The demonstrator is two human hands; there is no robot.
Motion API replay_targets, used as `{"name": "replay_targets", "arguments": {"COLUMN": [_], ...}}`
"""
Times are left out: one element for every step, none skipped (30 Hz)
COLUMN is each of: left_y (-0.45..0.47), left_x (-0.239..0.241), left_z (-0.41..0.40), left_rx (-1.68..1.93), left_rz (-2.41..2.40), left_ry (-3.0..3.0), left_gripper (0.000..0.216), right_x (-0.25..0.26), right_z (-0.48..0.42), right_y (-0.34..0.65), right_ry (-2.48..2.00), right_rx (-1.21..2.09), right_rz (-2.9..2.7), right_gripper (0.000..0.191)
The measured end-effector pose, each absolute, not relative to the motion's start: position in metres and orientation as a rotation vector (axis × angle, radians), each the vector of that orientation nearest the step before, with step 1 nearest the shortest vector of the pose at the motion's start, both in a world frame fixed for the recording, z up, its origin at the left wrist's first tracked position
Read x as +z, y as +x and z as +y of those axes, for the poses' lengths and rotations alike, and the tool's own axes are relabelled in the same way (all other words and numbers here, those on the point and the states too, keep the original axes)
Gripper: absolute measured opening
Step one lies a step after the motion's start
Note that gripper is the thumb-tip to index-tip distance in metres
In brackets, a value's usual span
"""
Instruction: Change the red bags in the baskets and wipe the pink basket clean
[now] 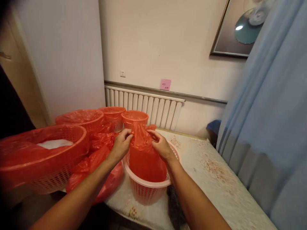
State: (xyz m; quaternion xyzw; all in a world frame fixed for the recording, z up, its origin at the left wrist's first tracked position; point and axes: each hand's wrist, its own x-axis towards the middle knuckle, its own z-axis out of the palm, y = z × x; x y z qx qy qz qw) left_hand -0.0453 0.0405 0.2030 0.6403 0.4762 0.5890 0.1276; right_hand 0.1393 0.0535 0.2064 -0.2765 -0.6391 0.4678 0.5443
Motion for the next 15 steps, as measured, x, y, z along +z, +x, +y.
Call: {"name": "replay_targets", "arguments": {"left_y": [-0.036, -0.027, -0.019, -0.013, -0.01, -0.009, -0.011, -0.014, -0.019, -0.025, -0.03, -0.033, -0.036, -0.036, -0.034], "left_x": [0.208, 0.212, 0.215, 0.217, 0.218, 0.218, 0.217, 0.215, 0.212, 0.208, 0.203, 0.198, 0.193, 0.188, 0.183], "left_z": [0.039, 0.037, 0.035, 0.033, 0.031, 0.029, 0.027, 0.025, 0.023, 0.02, 0.018, 0.015, 0.013, 0.011, 0.011], "left_rx": [1.686, 1.66, 1.64, 1.627, 1.628, 1.644, 1.67, 1.698, 1.714, 1.694, 1.632, 1.534, 1.425, 1.334, 1.282], "left_rz": [1.307, 1.212, 1.103, 0.987, 0.871, 0.772, 0.711, 0.691, 0.72, 0.789, 0.877, 0.968, 1.047, 1.104, 1.144], "left_ry": [1.911, 1.957, 1.996, 2.021, 2.024, 2.003, 1.973, 1.95, 1.939, 1.949, 1.982, 2.028, 2.072, 2.11, 2.139], "left_gripper": [0.012, 0.011, 0.011, 0.01, 0.009, 0.006, 0.007, 0.019, 0.039, 0.065, 0.089, 0.108, 0.12, 0.126, 0.126], "right_x": [0.205, 0.204, 0.202, 0.2, 0.198, 0.198, 0.199, 0.201, 0.205, 0.21, 0.217, 0.225, 0.232, 0.239, 0.245], "right_z": [0.052, 0.051, 0.05, 0.051, 0.051, 0.052, 0.053, 0.054, 0.055, 0.056, 0.056, 0.057, 0.057, 0.056, 0.056], "right_y": [0.133, 0.129, 0.126, 0.124, 0.124, 0.126, 0.13, 0.134, 0.139, 0.145, 0.15, 0.155, 0.159, 0.161, 0.161], "right_ry": [-0.648, -0.658, -0.688, -0.735, -0.782, -0.822, -0.85, -0.86, -0.85, -0.824, -0.786, -0.74, -0.692, -0.656, -0.639], "right_rx": [1.045, 0.969, 0.891, 0.822, 0.775, 0.767, 0.79, 0.832, 0.875, 0.909, 0.932, 0.942, 0.944, 0.94, 0.928], "right_rz": [-1.596, -1.66, -1.702, -1.72, -1.715, -1.685, -1.631, -1.55, -1.448, -1.335, -1.225, -1.133, -1.076, -1.056, -1.076], "right_gripper": [0.052, 0.056, 0.055, 0.049, 0.042, 0.035, 0.029, 0.026, 0.025, 0.025, 0.027, 0.028, 0.028, 0.027, 0.024]}}
